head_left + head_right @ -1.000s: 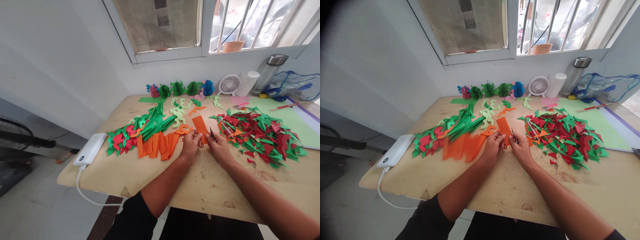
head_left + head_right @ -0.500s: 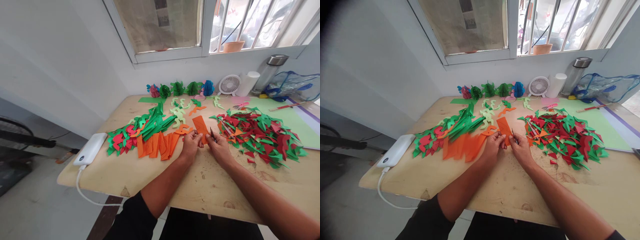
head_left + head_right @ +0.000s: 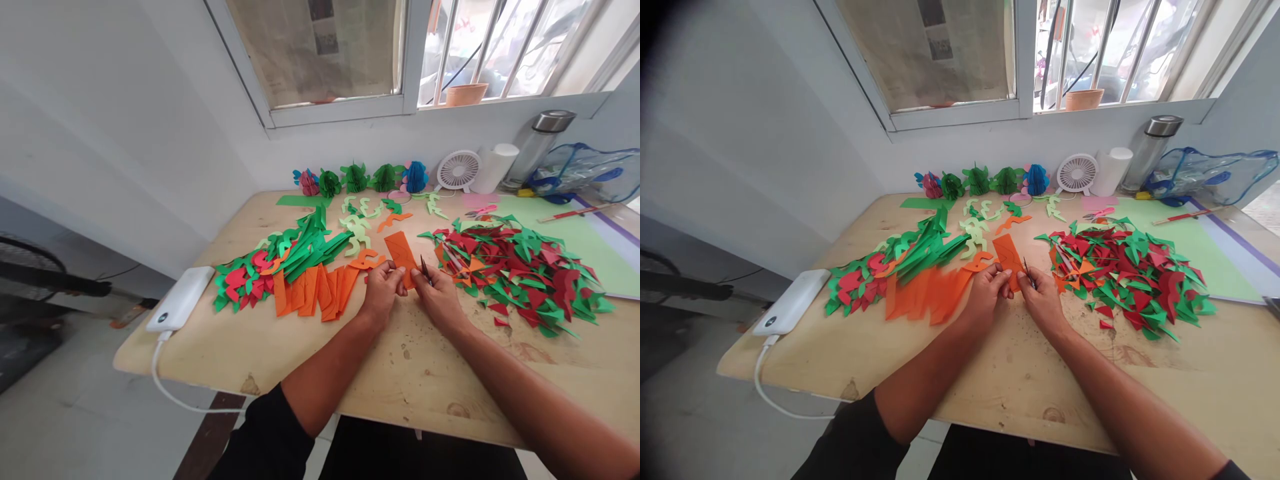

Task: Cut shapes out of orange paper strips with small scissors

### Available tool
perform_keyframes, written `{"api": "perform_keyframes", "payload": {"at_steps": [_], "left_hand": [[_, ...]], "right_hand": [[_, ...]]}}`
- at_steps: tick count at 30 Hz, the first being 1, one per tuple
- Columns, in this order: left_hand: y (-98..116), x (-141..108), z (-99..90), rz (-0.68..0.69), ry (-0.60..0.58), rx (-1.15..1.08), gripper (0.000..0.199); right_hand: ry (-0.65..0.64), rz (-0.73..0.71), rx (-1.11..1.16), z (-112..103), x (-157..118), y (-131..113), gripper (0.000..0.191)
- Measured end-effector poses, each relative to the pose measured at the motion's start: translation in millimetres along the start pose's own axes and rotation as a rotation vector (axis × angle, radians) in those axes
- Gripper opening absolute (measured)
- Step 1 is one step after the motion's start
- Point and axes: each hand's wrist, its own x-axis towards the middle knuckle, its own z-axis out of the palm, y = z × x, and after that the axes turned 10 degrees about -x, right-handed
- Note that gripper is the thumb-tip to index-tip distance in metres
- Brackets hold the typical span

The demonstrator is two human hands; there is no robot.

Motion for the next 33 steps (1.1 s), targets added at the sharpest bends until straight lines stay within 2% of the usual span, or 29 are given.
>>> {"api": "perform_keyframes", "payload": {"at_steps": [33], "left_hand": [[3.1,3.4,-2.4,0.024,0.035,-0.002,0.019]], "right_hand": [[0.038,-0.055,-0.023,-2.1,-0.5,-5.3,0.031]]}}
